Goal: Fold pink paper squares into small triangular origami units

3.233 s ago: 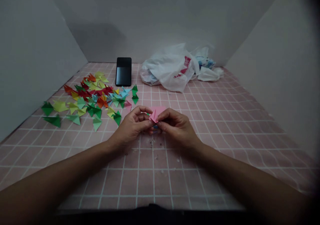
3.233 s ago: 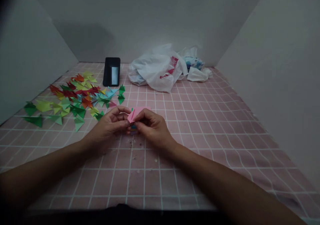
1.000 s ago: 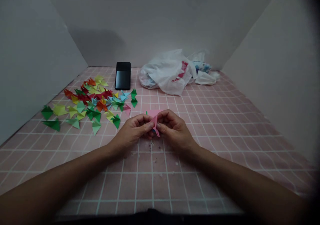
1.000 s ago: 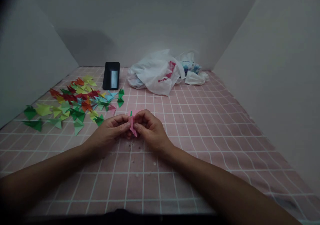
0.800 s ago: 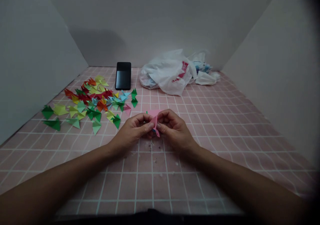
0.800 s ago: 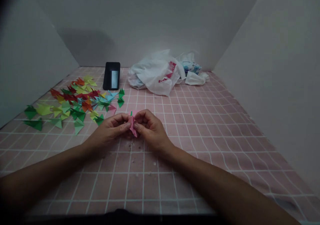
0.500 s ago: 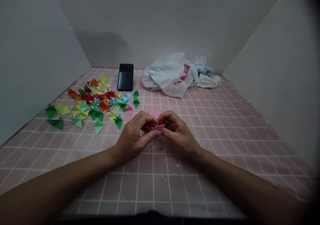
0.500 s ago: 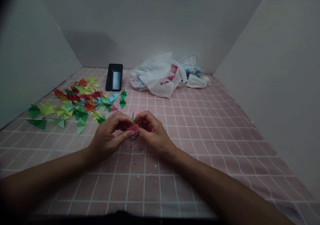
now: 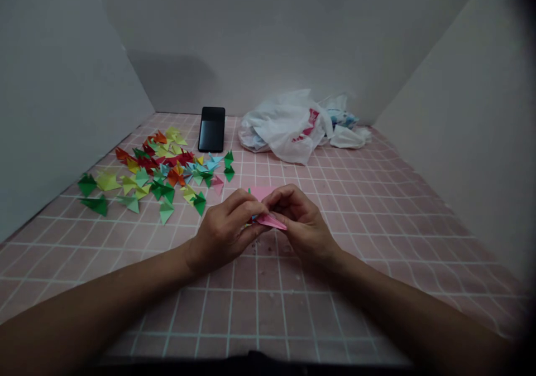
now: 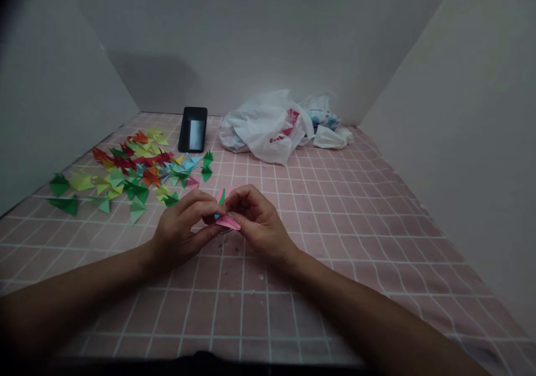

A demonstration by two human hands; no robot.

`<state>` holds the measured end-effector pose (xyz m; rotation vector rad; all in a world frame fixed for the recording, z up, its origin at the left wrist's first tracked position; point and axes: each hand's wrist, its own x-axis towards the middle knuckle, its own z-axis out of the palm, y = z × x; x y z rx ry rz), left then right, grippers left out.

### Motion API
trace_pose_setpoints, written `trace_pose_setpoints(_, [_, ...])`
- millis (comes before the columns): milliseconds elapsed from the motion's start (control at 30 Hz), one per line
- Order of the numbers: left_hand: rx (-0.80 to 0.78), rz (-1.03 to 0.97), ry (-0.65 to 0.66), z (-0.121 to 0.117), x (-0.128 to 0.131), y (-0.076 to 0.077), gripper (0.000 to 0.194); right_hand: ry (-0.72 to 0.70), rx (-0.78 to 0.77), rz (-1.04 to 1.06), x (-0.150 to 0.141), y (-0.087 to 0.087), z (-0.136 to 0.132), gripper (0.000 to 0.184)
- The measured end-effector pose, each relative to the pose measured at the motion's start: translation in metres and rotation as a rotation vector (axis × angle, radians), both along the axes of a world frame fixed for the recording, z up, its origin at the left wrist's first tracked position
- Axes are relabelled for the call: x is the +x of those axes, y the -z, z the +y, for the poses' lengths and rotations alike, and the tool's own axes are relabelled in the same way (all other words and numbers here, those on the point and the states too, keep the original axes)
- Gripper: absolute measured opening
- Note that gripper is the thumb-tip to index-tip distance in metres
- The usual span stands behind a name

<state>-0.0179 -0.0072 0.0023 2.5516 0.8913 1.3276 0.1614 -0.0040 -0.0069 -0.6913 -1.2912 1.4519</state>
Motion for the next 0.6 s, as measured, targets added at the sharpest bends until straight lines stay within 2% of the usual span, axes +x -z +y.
trace_pose_setpoints(200, [-0.015,-0.005,0.007,0.0011,-0.0005,0.0017,0.009,-0.010,0.021,0.002,0.0001,-0.0004,0.0013,0.017])
trace_pose_setpoints(367, [-0.191,-0.087,0.038,0.0009,0.0006,-0.0006,0.005,0.014,0.026,-0.049,0.0018,0.0001,0.0035,0.018])
trace_pose_setpoints(467, [-0.433,-0.218,0.045,0.0007,0.0022,-0.0043,0.010,-0.032,0.000,-0.060,0.0039,-0.0013,0.0056,0.018])
trace_pose_setpoints(600, [-0.934,-0.467,0.133,0.0033,0.0045,-0.0051,0.017,-0.138,-0.043,-0.089,0.0059,-0.0032,0.0079,0.017])
